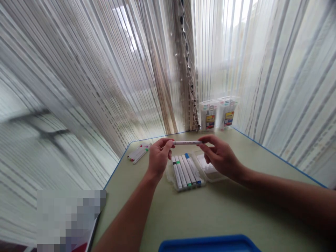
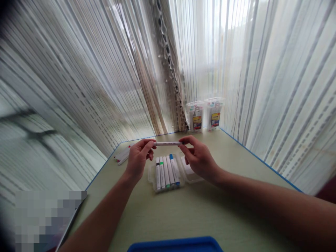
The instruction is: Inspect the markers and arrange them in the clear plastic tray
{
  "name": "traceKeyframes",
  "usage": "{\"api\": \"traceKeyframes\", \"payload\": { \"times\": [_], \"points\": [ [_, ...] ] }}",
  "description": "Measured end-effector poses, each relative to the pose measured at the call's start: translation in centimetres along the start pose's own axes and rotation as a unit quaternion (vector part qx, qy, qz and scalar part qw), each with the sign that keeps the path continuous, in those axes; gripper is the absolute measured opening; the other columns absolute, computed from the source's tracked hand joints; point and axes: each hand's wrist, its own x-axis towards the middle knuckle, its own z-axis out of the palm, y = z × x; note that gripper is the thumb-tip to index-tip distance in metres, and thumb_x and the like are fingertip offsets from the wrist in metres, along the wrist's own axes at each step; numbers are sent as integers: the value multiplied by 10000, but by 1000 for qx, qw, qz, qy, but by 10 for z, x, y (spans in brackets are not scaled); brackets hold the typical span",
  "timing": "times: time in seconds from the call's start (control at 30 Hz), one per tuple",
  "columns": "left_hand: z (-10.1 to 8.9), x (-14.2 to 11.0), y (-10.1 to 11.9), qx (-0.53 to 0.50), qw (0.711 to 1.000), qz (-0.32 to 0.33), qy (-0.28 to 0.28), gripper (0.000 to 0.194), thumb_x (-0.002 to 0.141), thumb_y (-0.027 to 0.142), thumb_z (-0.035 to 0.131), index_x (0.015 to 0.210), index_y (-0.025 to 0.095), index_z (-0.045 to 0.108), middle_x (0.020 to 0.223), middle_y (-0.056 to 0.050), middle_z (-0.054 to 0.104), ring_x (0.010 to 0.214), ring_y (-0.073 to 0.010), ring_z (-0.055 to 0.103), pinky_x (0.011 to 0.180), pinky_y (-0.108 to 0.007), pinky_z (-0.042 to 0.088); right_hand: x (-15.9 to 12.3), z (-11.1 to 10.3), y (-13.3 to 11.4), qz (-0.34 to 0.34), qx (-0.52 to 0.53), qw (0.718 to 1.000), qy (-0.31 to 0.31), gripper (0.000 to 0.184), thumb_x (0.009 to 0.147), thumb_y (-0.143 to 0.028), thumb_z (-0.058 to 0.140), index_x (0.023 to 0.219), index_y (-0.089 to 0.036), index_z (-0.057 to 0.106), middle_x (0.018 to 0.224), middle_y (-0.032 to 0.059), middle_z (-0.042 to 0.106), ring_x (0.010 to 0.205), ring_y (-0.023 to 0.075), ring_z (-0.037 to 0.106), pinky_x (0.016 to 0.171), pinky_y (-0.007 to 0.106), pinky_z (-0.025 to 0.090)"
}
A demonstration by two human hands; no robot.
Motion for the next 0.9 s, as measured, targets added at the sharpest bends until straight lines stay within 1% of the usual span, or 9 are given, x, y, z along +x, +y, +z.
{"api": "traceKeyframes", "payload": {
  "times": [0.13, 0.4, 0.57, 0.7, 0.8, 0.9],
  "points": [
    [-1, 0, -2, 25, 999, 20, -9, 250, 735, 328, 733, 862, 118, 683, 670, 13, 593, 447, -49, 453, 413, -199, 367, 0, 0, -1, -1, 0, 1000, 1, 296, 875, -437, 619, 1007, -175, 582, 890, 28, 616, 437, 63, 527, 347, 205, 397],
    [0, -1, -2, -2, 1000, 20, -13, 284, 681, 321, 784, 866, 131, 685, 706, 8, 622, 483, -52, 486, 422, -187, 382, 0, 0, 0, 5, 6, 1000, 4, 326, 858, -467, 632, 1002, -178, 589, 891, 31, 625, 436, 64, 525, 347, 209, 394],
    [0, -2, -1, -18, 999, 19, -27, 302, 694, 288, 777, 936, 138, 678, 761, 6, 627, 492, -50, 485, 424, -194, 381, 1, 1, -1, 10, 11, 1000, 6, 314, 859, -454, 636, 990, -172, 594, 877, 25, 622, 425, 56, 512, 347, 207, 392],
    [0, -2, 0, -25, 999, 0, -26, 294, 712, 279, 750, 958, 140, 671, 752, 12, 611, 463, -38, 458, 437, -205, 375, 1, 1, 0, 13, 9, 1000, 12, 323, 856, -460, 637, 1002, -174, 598, 868, 33, 628, 421, 64, 511, 340, 211, 386],
    [-1, -1, 0, -37, 999, -18, -27, 279, 736, 303, 717, 952, 133, 667, 744, -1, 613, 457, -41, 453, 442, -210, 368, 0, 2, 1, 11, 4, 1000, 14, 326, 854, -462, 640, 1017, -180, 610, 767, 16, 619, 408, 77, 502, 334, 213, 376],
    [-1, -1, 0, -37, 999, -26, -22, 270, 741, 312, 706, 937, 131, 665, 742, -10, 620, 456, -43, 451, 442, -212, 364, -1, 1, 1, 10, -3, 1000, 8, 320, 862, -454, 633, 1039, -187, 633, 596, -27, 546, 397, 96, 494, 336, 212, 363]
  ]
}}
